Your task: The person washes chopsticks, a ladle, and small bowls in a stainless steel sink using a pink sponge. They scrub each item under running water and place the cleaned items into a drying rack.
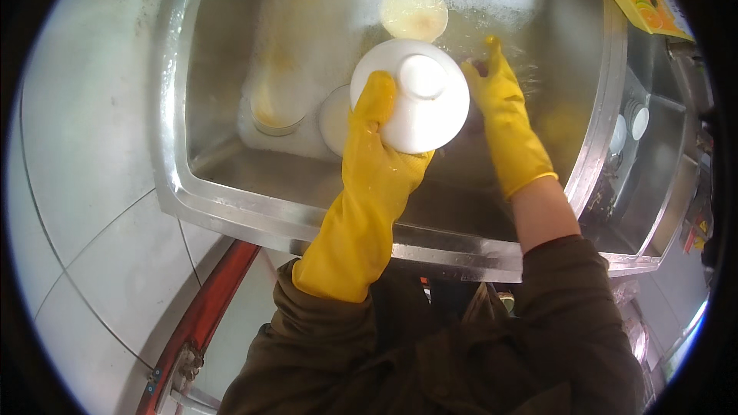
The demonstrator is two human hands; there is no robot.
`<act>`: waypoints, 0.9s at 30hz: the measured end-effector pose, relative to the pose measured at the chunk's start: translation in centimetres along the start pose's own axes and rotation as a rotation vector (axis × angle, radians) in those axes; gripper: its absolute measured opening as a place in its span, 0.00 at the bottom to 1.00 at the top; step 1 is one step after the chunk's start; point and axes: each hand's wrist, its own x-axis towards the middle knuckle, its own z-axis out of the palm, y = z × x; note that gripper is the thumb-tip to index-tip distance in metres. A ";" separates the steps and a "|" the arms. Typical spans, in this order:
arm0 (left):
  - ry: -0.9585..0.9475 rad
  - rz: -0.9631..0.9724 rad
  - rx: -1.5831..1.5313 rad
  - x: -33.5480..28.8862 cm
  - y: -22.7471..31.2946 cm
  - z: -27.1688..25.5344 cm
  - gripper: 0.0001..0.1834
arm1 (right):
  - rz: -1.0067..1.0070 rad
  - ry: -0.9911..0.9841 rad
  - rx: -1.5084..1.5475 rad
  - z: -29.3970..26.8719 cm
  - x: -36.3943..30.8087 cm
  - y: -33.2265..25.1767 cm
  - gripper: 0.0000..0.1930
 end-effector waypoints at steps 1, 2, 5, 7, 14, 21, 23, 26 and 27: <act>0.031 -0.056 -0.136 0.0 0.0 -0.1 0.25 | -0.002 0.071 -0.019 0.7 -0.1 0.2 0.32; 0.043 -0.087 -0.203 0.1 -0.1 -0.1 0.25 | -0.092 -0.053 -0.217 1.3 -0.6 0.4 0.26; 0.160 -0.222 -0.380 0.4 -0.4 -0.1 0.26 | -0.086 -0.478 -0.629 1.6 -1.7 -1.2 0.22; 0.226 -0.267 -0.405 0.8 -0.8 -0.1 0.27 | 0.094 -0.455 -0.332 -0.5 -3.2 -2.4 0.24; 0.256 -0.340 -0.534 1.0 -1.6 0.0 0.30 | -0.086 -0.507 1.021 -8.1 -12.9 -5.2 0.22; 0.071 -0.407 -0.863 0.9 -0.8 0.1 0.33 | -0.205 -0.077 1.004 -4.4 -11.8 -10.3 0.25; 0.144 -0.366 -0.721 0.7 -0.3 0.2 0.32 | 0.058 -0.244 1.089 -4.9 -9.2 -10.5 0.25; 0.161 -0.323 -0.425 0.5 0.6 0.7 0.33 | 0.038 -0.362 1.324 -5.7 -6.8 -10.3 0.26; 0.145 -0.297 -0.296 0.6 0.9 1.0 0.34 | 0.166 -0.523 1.432 -6.4 -5.9 -10.2 0.28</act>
